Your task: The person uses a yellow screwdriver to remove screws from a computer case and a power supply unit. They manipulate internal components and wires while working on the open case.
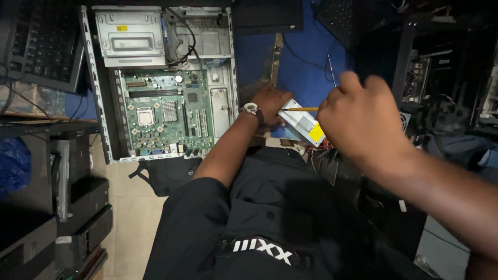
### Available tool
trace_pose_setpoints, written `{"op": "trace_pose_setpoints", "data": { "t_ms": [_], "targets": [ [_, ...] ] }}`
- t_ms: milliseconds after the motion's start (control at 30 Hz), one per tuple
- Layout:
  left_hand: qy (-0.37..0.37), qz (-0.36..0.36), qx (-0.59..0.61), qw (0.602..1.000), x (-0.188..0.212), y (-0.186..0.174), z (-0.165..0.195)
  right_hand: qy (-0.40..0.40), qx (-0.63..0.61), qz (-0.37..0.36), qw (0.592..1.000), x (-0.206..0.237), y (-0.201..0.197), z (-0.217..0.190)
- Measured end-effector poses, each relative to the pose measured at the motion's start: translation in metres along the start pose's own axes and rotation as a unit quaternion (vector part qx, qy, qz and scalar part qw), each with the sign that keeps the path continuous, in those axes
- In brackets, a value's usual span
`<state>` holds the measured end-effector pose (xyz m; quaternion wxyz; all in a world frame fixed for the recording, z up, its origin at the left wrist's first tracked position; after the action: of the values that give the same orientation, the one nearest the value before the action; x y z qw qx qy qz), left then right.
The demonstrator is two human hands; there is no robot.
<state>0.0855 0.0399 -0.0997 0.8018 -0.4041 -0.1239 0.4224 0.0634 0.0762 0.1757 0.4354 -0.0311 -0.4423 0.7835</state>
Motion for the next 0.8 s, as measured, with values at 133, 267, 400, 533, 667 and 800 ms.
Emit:
{"op": "trace_pose_setpoints", "data": {
  "t_ms": [133, 267, 400, 533, 667, 800],
  "targets": [
    [0.005, 0.02, 0.002, 1.0, 0.0, -0.002, 0.001, 0.114, -0.113, -0.251, 0.955, 0.001, 0.038, 0.004],
    [-0.008, 0.014, 0.009, 1.0, -0.001, 0.0, 0.001, 0.072, -0.141, -0.097, 0.983, -0.003, 0.022, 0.007],
    [-0.024, -0.016, 0.019, 0.999, -0.003, 0.002, 0.0, 0.005, -0.051, 0.066, 0.997, 0.002, 0.001, 0.006],
    [0.008, 0.011, 0.023, 1.0, -0.002, -0.003, 0.004, 0.035, -0.05, 0.053, 0.997, -0.005, 0.002, 0.007],
    [0.001, 0.006, 0.005, 1.0, -0.003, -0.001, 0.003, 0.085, -0.091, -0.108, 0.986, -0.008, 0.027, 0.014],
    [-0.009, 0.012, 0.005, 1.0, -0.003, -0.001, 0.004, 0.008, -0.134, 0.072, 0.988, 0.001, -0.001, 0.014]
  ]
}}
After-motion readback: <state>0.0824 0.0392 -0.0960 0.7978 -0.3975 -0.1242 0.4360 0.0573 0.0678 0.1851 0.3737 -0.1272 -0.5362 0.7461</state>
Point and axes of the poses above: each hand's wrist, its own x-axis away from the middle knuckle, its own y-axis out of the palm, z = x × y, the point moved 8 cm from there along -x, towards the middle knuckle, and after that the axes turned 11 degrees about y, right-handed, at the moved point
